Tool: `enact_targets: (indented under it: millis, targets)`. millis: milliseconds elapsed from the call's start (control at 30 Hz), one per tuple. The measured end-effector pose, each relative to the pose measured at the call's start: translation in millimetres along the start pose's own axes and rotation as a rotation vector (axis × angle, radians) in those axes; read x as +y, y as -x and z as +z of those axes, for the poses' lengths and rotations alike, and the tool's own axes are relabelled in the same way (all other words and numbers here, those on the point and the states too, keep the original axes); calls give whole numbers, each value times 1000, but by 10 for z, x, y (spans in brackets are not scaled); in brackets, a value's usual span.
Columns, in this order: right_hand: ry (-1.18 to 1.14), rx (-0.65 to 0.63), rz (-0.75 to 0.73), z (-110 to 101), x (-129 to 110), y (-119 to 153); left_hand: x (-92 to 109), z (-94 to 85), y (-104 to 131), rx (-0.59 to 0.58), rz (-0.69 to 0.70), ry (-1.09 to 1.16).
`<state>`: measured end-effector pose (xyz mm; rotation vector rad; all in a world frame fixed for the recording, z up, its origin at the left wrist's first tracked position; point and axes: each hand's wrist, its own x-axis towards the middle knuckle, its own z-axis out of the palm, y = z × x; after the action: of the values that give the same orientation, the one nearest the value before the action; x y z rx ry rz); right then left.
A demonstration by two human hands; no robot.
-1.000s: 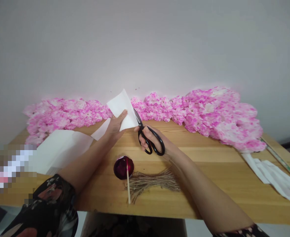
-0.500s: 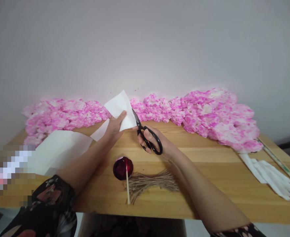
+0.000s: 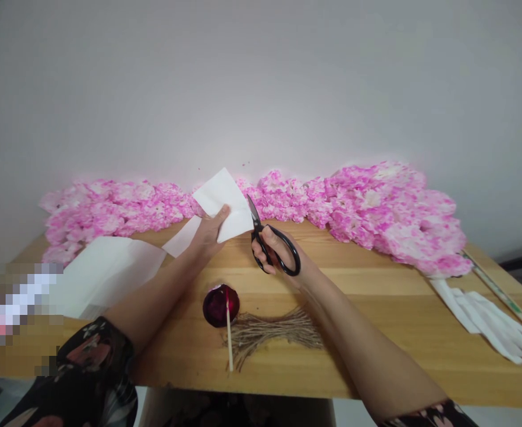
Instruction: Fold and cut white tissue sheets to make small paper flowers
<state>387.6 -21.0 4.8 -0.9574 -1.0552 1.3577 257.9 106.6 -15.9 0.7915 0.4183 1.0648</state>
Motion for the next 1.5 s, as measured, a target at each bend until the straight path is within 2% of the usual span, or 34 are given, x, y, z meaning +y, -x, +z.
enact_targets:
  millis: [333,500,767,1000,1333,1500]
  targets:
    - [-60,7,58,31,-29,-1,-5,-17,13,-19,-52,37]
    - [-78,25,36,61,-18,-2,-3,-14,26,-54,-46,14]
    - [-35,57,44,6,42,-19,40,-25,18,-43,-53,-11]
    - [-84,-76,126,-28,25,-14,44,-22,-6,-11,-55,-17]
    - [-67,-95,102,-104,87,-54,31,-82,-17,-41,-81,-25]
    - [-60,-110,122,-70,48,-45,41,-79,-17,-21,-99,-44]
